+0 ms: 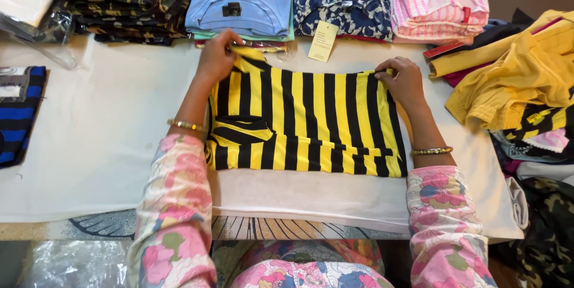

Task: The recorder folds striped shirts and yellow trousers on a white table.

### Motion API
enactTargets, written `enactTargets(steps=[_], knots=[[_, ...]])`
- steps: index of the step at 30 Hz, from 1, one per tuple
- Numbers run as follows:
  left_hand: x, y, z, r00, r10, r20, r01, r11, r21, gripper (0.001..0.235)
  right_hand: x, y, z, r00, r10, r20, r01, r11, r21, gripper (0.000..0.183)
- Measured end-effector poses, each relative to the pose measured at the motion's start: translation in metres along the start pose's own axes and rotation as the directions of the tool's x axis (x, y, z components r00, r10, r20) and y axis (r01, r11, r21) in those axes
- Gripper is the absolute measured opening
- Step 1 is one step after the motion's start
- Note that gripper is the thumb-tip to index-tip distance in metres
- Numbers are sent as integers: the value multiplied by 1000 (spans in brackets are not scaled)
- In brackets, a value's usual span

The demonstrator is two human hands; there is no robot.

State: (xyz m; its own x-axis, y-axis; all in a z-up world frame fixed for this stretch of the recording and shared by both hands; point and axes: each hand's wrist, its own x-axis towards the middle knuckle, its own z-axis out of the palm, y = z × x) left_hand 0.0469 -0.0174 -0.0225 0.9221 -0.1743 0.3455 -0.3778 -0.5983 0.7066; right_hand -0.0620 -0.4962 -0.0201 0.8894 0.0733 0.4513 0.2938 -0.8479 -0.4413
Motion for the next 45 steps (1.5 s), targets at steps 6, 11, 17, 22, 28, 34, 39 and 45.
enactTargets(steps=[6, 11, 17, 22, 28, 34, 39, 45], knots=[[-42, 40, -47, 984, 110, 140, -85, 981, -176, 44, -20, -13, -28, 991, -134, -12, 134, 990, 30, 24], [-75, 30, -65, 949, 178, 260, -137, 976, -167, 46, -46, -31, -45, 984, -154, 90, 157, 987, -27, 18], [-82, 1, -67, 907, 196, 374, -117, 968, -222, 48, -54, -19, -39, 984, -95, 148, 99, 995, -17, 21], [-76, -3, -57, 978, 62, 201, -44, 995, -94, 28, -45, -36, -33, 999, -5, 43, 3, 998, 59, 23], [-80, 8, -47, 971, 151, 183, -212, 898, 386, 24, -50, -17, -20, 945, -321, 62, 326, 908, -262, 22], [-60, 12, -54, 975, 40, 218, -68, 990, 122, 20, -48, -4, -26, 937, 328, 120, -348, 898, 270, 17], [-41, 42, -42, 998, -22, 65, 1, 951, 310, 23, -41, -16, -23, 984, 168, -57, -170, 985, -34, 17], [-64, 54, -19, 881, 458, 115, -443, 715, 542, 27, -51, -53, -39, 984, -165, -70, 151, 974, -171, 35]])
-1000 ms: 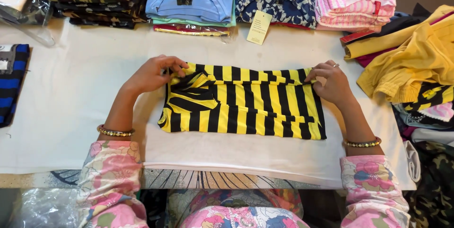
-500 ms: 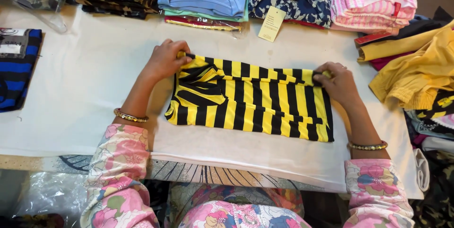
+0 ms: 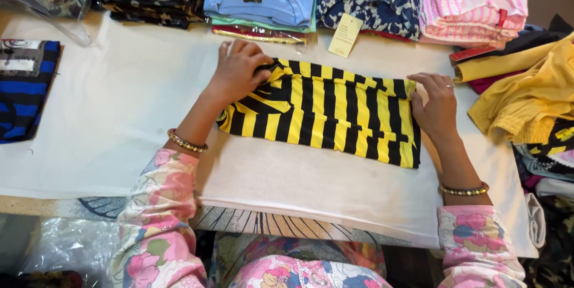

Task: The recorder folds striped shirts and yellow trousers on a white table.

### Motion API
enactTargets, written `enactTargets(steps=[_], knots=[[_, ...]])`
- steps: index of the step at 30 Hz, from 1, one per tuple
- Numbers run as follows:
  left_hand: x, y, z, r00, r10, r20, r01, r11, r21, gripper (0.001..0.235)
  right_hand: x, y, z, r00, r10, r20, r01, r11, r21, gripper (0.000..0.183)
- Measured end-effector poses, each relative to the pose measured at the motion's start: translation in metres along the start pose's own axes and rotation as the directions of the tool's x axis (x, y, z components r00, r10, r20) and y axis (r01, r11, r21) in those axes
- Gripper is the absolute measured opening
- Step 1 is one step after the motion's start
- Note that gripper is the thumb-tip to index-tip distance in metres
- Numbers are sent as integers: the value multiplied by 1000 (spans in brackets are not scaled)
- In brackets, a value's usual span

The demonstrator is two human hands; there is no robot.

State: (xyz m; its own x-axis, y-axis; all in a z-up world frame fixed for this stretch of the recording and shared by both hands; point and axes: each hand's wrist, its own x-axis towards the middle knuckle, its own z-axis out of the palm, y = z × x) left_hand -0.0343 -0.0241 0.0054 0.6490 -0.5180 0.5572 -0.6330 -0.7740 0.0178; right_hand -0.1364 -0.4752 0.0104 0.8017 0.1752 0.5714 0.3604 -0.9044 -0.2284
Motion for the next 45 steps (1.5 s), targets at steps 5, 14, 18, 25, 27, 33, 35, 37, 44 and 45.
enactTargets(steps=[5, 14, 18, 25, 27, 33, 35, 37, 44, 45], knots=[[-4, 19, -32, 929, -87, 361, 224, 906, -359, 28, -5, 6, 6, 986, 74, 148, -87, 993, 83, 35], [-13, 27, -6, 984, -116, 137, 161, 906, -390, 33, -13, 31, 12, 997, 43, 69, -40, 998, -38, 17], [-20, 19, 3, 978, -69, 198, 126, 950, -287, 24, -11, 20, 0, 997, 69, 30, -68, 997, -29, 12], [-20, 17, -4, 951, -43, 306, 165, 908, -386, 15, -8, 6, -13, 996, -8, 87, 18, 993, -121, 19], [-18, 21, -8, 953, -66, 296, 175, 917, -358, 10, -10, 8, -7, 1000, -19, 14, 20, 998, -51, 19], [-16, 25, -5, 971, -139, 196, 194, 933, -302, 20, -5, -17, 1, 970, -87, 228, 86, 996, 12, 22], [-20, 16, 5, 973, -156, 171, 203, 932, -300, 21, -5, -16, 0, 972, -64, 227, 58, 998, 35, 21], [-23, 8, 11, 972, -184, 147, 220, 930, -293, 22, -6, -12, 2, 972, -50, 230, 36, 997, 65, 20], [-26, -7, 2, 932, -277, 234, 332, 910, -248, 20, -10, -5, 5, 980, -23, 198, 20, 1000, 20, 14], [-24, -5, -1, 940, -262, 217, 317, 906, -281, 18, -10, -8, 2, 981, 13, 191, -16, 1000, 14, 16]])
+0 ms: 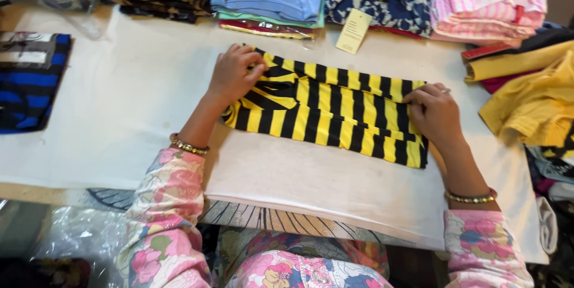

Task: The recorder folds striped shirts and yellow trousers on a white table.

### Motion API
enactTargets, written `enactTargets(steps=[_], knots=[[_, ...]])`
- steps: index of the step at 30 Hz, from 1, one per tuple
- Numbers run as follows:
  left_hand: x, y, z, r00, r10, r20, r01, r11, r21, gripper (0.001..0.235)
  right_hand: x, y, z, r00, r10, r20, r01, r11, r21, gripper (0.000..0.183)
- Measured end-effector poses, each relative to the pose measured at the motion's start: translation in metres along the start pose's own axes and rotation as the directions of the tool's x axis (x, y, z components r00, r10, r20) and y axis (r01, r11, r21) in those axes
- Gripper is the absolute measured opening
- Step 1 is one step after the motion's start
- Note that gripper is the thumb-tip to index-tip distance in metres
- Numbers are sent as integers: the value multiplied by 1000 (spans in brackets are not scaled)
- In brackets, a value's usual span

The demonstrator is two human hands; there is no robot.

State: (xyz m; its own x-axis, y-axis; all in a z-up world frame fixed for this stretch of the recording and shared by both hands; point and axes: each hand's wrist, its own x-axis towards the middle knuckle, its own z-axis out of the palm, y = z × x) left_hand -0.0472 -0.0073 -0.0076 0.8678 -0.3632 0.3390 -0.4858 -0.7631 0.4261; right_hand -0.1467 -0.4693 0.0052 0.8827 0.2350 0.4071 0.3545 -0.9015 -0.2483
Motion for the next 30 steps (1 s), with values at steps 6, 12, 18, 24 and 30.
enactTargets(steps=[6, 12, 18, 24, 30], knots=[[-3, 16, -1, 992, 127, -27, -124, 987, 104, 13, -3, 21, 11, 985, 79, -153, -75, 997, 33, 13], [-1, 123, 8, 932, 362, -18, -353, 895, -271, 10, 18, 67, 4, 985, 158, -67, -140, 967, 214, 21], [-41, 263, 116, 715, 674, 187, -582, 722, -375, 29, 40, 106, 31, 974, 126, 189, -143, 987, 80, 27], [-28, 315, 170, 800, 527, 287, -508, 849, -144, 40, 28, 94, 24, 936, 274, 222, -338, 875, 346, 24], [-17, 309, 190, 810, 514, 282, -504, 856, -113, 25, 30, 84, 20, 943, 263, 205, -333, 766, 550, 26]])
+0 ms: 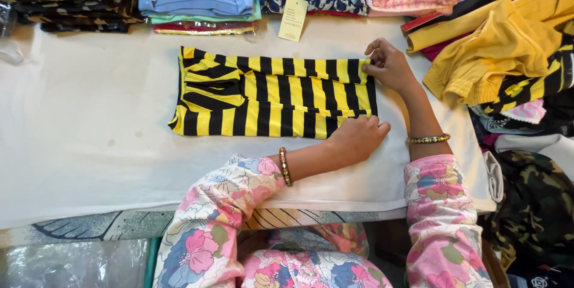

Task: The recorder folds striped shirts and yellow trousers on a white table.

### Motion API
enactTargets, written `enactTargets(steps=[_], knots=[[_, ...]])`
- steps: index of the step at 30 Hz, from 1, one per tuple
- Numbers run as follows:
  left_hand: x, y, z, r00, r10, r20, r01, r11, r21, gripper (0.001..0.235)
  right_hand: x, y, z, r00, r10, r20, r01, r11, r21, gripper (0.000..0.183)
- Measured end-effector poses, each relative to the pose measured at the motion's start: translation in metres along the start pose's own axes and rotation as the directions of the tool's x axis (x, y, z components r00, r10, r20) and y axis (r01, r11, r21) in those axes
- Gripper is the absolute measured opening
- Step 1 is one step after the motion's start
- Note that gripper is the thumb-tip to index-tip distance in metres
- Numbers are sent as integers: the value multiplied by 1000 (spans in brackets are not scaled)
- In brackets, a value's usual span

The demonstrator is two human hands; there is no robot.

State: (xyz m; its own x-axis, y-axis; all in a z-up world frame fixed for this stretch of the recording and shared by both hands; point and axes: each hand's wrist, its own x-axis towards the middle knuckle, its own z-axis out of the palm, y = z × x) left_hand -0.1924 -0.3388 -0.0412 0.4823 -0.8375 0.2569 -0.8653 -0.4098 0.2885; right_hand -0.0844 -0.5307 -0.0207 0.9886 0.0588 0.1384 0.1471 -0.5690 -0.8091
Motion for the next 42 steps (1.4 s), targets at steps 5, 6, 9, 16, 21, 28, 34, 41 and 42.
enactTargets(steps=[5, 6, 9, 16, 21, 28, 34, 41, 42], knots=[[-15, -8, -37, 992, -46, -122, 10, 959, -283, 17, 3, 12, -6, 981, -143, 133, 130, 986, 105, 13], [-18, -14, -39, 986, -75, -151, 12, 924, -381, 14, 9, 17, -6, 960, -214, 181, 210, 977, 41, 12], [-34, -34, -54, 966, -134, -220, 9, 871, -491, 16, 10, -24, -7, 957, -107, 268, 118, 993, -24, 28], [-122, -92, -113, 896, -357, -264, 184, 840, -511, 14, 62, -99, 47, 905, -184, 383, 241, 965, -105, 27], [-201, -121, -154, 766, -564, -309, 328, 756, -566, 14, 119, -149, 114, 739, -547, 393, 657, 716, -238, 16], [-280, -142, -185, 609, -711, -351, 444, 673, -592, 20, 155, -218, 228, 799, -376, 469, 474, 874, -107, 21], [-308, -171, -167, 533, -811, -243, 524, 542, -657, 23, 161, -238, 278, 776, -368, 512, 471, 878, -82, 24], [-299, -199, -151, 500, -860, -104, 719, 479, -503, 52, 155, -247, 272, 763, -315, 564, 456, 881, -125, 21], [-297, -206, -146, 508, -851, -132, 735, 508, -449, 64, 154, -249, 267, 757, -372, 537, 480, 874, -72, 19]])
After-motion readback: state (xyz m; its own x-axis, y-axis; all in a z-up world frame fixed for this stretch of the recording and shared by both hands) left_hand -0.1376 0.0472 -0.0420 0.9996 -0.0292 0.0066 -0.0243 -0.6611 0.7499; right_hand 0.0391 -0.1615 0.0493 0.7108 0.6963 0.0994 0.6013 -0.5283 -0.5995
